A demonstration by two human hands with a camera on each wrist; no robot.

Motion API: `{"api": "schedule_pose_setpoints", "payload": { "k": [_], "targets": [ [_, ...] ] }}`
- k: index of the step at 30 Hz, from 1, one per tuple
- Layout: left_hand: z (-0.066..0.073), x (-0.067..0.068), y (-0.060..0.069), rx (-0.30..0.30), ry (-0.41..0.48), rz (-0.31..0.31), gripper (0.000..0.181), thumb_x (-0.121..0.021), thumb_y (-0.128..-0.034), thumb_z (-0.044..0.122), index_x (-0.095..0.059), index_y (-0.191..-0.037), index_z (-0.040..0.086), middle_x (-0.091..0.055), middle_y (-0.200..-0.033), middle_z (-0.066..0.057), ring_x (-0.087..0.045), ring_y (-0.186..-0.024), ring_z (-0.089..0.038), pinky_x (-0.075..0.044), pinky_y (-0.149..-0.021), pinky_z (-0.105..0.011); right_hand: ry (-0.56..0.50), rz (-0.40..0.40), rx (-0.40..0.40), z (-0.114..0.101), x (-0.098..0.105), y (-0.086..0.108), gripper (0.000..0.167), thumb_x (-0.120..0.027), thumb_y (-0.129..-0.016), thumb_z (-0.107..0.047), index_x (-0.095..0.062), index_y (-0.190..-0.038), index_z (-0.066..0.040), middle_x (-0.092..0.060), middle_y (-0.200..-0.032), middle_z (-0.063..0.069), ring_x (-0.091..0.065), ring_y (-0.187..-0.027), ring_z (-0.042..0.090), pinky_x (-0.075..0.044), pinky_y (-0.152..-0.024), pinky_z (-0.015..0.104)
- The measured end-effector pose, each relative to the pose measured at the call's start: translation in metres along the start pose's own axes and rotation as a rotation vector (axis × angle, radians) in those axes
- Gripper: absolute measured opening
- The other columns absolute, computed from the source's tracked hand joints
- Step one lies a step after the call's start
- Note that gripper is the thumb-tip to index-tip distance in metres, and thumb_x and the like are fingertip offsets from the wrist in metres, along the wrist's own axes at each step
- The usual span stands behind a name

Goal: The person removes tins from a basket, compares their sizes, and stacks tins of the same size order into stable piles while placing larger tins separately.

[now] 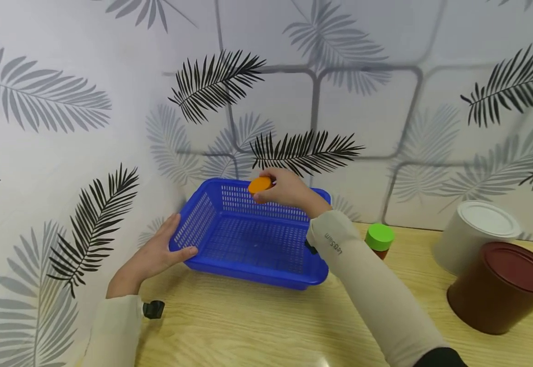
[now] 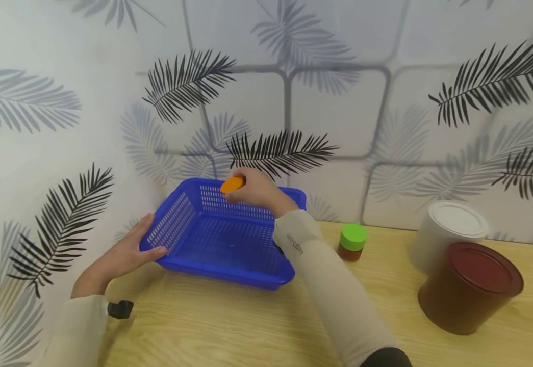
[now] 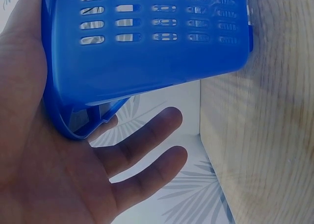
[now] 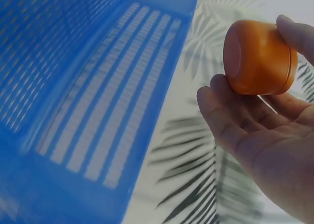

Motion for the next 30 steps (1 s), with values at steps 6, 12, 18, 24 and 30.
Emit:
{"api": "schedule_pose_setpoints", "payload": {
  "k": [6,12,18,24,30],
  "targets": [
    [-0.004,-0.005,-0.001,0.013,0.018,-0.008,0.110,-0.069,-0.0919,0.054,0.001,-0.162,0.005,0.004,-0.167,-0.020,0.002,-0.151,-0.043,-0.009,-0.114,-0.069,-0.025,0.034,-0.029,0.026,0.017,0.024,0.063,-0.077,-0.089,-0.028,-0.054,-0.142,-0.004,-0.061,-0.120,0.011,-0.059,-0.104,0.026,-0.051,-0.089,0.041],
    [-0.003,-0.005,-0.003,0.009,0.011,-0.005,0.110,-0.067,-0.0921,0.055,0.001,-0.162,0.006,0.004,-0.167,-0.019,0.002,-0.151,-0.043,-0.010,-0.113,-0.070,-0.065,0.116,-0.004,0.039,0.033,0.048,0.057,-0.077,-0.090,-0.027,-0.056,-0.138,-0.005,-0.062,-0.115,0.011,-0.058,-0.100,0.027,-0.049,-0.088,0.042],
    [-0.004,-0.002,-0.002,0.018,-0.002,-0.006,0.111,-0.068,-0.0917,0.055,0.002,-0.162,0.006,0.003,-0.167,-0.020,0.002,-0.151,-0.043,-0.010,-0.113,-0.070,-0.076,0.175,-0.042,0.057,0.028,0.076,0.060,-0.078,-0.090,-0.035,-0.057,-0.136,-0.003,-0.063,-0.116,0.012,-0.059,-0.098,0.026,-0.051,-0.084,0.039],
    [-0.001,-0.002,-0.003,0.016,0.005,-0.012,0.110,-0.068,-0.0921,0.055,0.002,-0.162,0.006,0.004,-0.167,-0.020,0.002,-0.151,-0.044,-0.010,-0.113,-0.071,-0.037,0.223,-0.116,0.074,0.020,0.109,0.064,-0.079,-0.088,-0.041,-0.057,-0.136,-0.005,-0.064,-0.110,0.010,-0.058,-0.094,0.027,-0.052,-0.072,0.035],
    [-0.001,-0.002,-0.001,0.031,0.006,-0.016,0.110,-0.068,-0.0922,0.054,0.003,-0.163,0.008,0.004,-0.167,-0.020,0.003,-0.151,-0.044,-0.009,-0.113,-0.071,-0.045,0.289,-0.101,0.084,0.018,0.139,0.062,-0.079,-0.089,-0.037,-0.056,-0.139,-0.008,-0.064,-0.114,0.008,-0.056,-0.096,0.027,-0.052,-0.069,0.035]
  ]
}}
Point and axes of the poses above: each hand's wrist, its own y-axis away from the middle knuckle, its own x-axis out of the back of the hand, z = x × y, the point moved 4 cm from there along -y, towards the middle knuckle
